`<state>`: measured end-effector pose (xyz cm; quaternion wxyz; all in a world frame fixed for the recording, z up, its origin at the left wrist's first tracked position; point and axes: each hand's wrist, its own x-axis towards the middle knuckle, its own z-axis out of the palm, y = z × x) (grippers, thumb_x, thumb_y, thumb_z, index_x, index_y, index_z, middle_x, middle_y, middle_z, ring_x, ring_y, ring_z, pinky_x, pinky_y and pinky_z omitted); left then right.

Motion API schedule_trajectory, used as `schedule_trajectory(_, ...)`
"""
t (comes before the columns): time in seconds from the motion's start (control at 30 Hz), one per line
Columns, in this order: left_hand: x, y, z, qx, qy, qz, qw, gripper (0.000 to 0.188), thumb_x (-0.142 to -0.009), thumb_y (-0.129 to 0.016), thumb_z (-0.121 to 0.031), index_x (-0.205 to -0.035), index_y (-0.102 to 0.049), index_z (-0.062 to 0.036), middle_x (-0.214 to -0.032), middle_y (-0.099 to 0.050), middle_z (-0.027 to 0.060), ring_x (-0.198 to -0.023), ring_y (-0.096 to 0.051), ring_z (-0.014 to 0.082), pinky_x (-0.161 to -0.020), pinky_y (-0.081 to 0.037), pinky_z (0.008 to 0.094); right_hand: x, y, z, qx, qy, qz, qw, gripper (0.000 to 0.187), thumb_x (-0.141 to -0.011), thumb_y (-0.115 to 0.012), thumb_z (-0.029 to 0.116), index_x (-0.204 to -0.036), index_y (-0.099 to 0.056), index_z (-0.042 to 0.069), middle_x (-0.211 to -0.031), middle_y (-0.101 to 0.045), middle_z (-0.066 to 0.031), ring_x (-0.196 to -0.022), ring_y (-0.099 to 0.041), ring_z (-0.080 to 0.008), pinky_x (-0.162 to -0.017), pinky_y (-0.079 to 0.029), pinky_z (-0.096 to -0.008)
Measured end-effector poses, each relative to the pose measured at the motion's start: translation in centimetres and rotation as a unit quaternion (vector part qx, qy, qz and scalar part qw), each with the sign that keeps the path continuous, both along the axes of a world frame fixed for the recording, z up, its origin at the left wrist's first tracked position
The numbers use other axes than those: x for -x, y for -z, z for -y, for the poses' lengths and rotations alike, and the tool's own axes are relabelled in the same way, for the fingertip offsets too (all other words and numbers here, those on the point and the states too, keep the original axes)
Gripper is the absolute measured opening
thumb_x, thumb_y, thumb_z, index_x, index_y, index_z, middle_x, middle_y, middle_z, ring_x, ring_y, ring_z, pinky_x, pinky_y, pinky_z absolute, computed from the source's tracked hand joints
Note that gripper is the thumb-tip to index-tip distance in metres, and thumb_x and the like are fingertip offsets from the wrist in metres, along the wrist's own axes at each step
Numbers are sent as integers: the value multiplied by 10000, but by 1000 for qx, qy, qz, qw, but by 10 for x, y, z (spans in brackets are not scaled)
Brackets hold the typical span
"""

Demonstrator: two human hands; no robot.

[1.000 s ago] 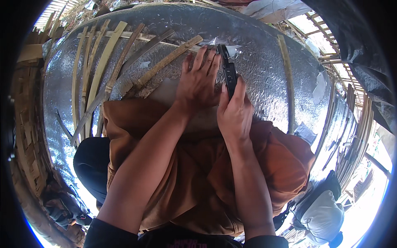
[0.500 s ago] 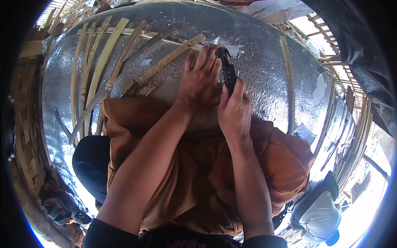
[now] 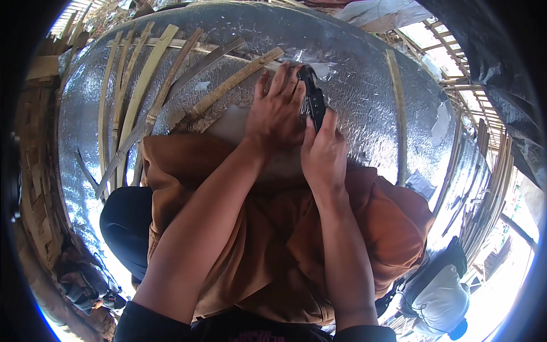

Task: The person assembles bamboo strips into a bundle using a small hand-held clamping tool and thin metal wire.

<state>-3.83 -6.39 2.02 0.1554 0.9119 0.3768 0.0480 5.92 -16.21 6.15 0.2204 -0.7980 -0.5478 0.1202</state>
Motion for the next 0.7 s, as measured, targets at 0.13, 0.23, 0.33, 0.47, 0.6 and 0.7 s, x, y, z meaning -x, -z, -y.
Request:
schedule_trajectory(0.13,4,11,3,-9,-19,61,998,882,-907,-567,-567,-1564,-389,-7,-1686,-291,129,-1585,-174,331,-1264,-149,572,11,-11,-3,-110,65,-43,991,361,-1044,-556,137,-1321,-444,-66,-845,-659,-333,-790,-670,-530,-600,-497,-562)
schedule_trajectory(0.23,-1,8,0,-9,-13,69,998,884,-909,-559,-562,-1570,-375,-5,-1687,-286,132,-1583,-176,331,-1264,-146,575,1,2,-1,-64,36,-18,997,359,-1041,-547,123,-1316,-423,-72,-831,-649,-333,-780,-672,-534,-581,-503,-563)
schedule_trajectory(0.33,2,10,-2,-5,-9,41,999,891,-908,-562,-552,-1579,-353,-5,-1687,-285,130,-1580,-180,328,-1263,-147,578,5,-5,-4,-29,13,-54,998,368,-1032,-547,103,-1311,-397,-85,-804,-634,-335,-768,-668,-539,-557,-505,-561)
schedule_trajectory(0.47,0,11,1,-28,-16,76,997,881,-892,-588,-521,-1566,-364,-1,-1659,-326,148,-1560,-225,344,-1247,-184,587,8,-6,-3,-78,78,-53,992,387,-1021,-564,98,-1334,-401,-59,-839,-653,-342,-773,-668,-535,-604,-518,-577)
schedule_trajectory(0.6,4,9,3,-8,-14,69,997,899,-913,-561,-554,-1586,-336,-2,-1687,-287,128,-1576,-187,337,-1262,-147,577,5,-6,-1,-36,16,-30,999,400,-1030,-559,120,-1337,-390,-69,-814,-648,-317,-765,-671,-530,-561,-507,-560)
schedule_trajectory(0.7,-1,8,0,-13,-11,63,998,904,-914,-554,-560,-1589,-334,-1,-1690,-283,128,-1579,-179,337,-1263,-147,576,10,-11,-4,-79,72,-41,993,371,-1027,-557,105,-1330,-412,-52,-825,-657,-325,-760,-677,-529,-580,-504,-581)
